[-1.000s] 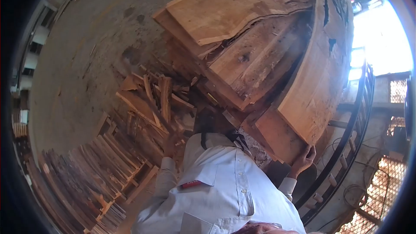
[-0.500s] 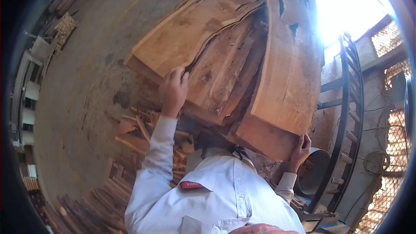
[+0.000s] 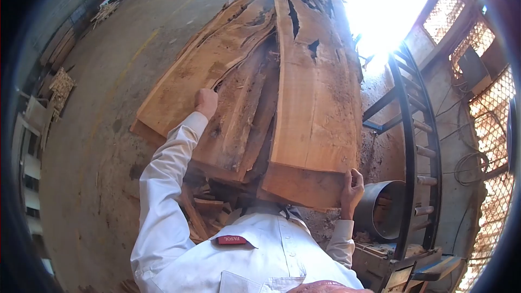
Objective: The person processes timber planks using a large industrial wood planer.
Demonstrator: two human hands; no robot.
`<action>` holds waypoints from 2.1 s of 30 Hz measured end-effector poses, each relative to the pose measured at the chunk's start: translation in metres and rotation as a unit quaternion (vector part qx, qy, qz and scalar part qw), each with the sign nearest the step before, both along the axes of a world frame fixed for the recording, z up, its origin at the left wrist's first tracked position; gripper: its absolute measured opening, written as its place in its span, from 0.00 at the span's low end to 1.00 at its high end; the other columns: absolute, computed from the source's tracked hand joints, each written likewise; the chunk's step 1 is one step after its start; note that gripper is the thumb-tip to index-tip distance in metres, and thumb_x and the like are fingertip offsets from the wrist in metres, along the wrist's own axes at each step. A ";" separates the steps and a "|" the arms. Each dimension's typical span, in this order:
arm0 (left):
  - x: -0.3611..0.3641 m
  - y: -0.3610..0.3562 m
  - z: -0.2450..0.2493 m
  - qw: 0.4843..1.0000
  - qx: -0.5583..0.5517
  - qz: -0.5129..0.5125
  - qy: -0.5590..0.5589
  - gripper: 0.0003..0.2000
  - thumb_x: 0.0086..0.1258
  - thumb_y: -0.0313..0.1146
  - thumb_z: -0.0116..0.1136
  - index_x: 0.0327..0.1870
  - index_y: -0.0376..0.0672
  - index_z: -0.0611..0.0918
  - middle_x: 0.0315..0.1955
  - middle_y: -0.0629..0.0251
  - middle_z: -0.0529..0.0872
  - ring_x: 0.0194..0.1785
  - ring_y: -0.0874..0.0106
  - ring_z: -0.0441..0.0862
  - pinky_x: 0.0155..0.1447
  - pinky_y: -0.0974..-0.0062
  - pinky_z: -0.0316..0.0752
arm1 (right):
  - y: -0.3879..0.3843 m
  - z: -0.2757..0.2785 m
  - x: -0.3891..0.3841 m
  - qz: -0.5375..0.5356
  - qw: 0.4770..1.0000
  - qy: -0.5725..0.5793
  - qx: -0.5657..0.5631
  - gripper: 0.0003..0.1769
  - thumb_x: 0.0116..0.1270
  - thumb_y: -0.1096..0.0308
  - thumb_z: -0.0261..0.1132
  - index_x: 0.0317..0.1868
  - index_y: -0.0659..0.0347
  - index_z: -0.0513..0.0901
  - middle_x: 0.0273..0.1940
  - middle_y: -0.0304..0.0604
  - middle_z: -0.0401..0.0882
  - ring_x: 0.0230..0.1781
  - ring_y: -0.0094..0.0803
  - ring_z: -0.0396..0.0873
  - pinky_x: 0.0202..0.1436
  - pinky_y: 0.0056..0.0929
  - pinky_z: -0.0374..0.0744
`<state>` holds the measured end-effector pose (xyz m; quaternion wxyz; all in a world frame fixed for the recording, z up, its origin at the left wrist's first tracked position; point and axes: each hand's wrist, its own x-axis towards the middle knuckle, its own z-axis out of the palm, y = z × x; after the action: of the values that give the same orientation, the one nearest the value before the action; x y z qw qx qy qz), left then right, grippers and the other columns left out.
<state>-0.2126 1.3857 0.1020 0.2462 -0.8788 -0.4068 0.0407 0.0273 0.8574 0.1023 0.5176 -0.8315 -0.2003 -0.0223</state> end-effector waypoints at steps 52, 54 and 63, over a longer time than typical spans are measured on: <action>-0.182 -0.228 0.023 0.765 -0.192 0.072 -0.611 0.07 0.77 0.34 0.62 0.43 0.39 0.84 0.38 0.52 0.89 0.42 0.51 0.88 0.43 0.57 0.80 | 0.006 -0.017 0.009 0.013 0.998 -0.032 -0.057 0.23 0.80 0.55 0.65 0.55 0.72 0.84 0.47 0.46 0.87 0.48 0.31 0.81 0.57 0.30 0.79; -0.123 -0.187 0.053 0.780 -0.167 -0.053 -0.600 0.07 0.76 0.33 0.64 0.46 0.40 0.84 0.39 0.54 0.89 0.44 0.52 0.88 0.47 0.60 0.80 | 0.006 -0.018 0.010 0.021 0.998 -0.035 -0.040 0.23 0.80 0.55 0.66 0.55 0.71 0.84 0.47 0.46 0.87 0.47 0.30 0.81 0.56 0.30 0.79; 0.058 0.020 -0.002 0.916 -0.027 -0.184 -0.356 0.22 0.72 0.36 0.64 0.65 0.42 0.77 0.68 0.52 0.78 0.74 0.52 0.72 0.76 0.53 0.67 | 0.005 -0.013 0.007 -0.008 0.998 -0.067 -0.001 0.20 0.76 0.55 0.69 0.51 0.67 0.86 0.37 0.40 0.85 0.37 0.23 0.78 0.45 0.27 0.78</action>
<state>-0.1542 1.4061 0.1001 0.0647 -0.9009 -0.2972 -0.3097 0.0348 0.8628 0.0894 0.5021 -0.8301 -0.2281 -0.0821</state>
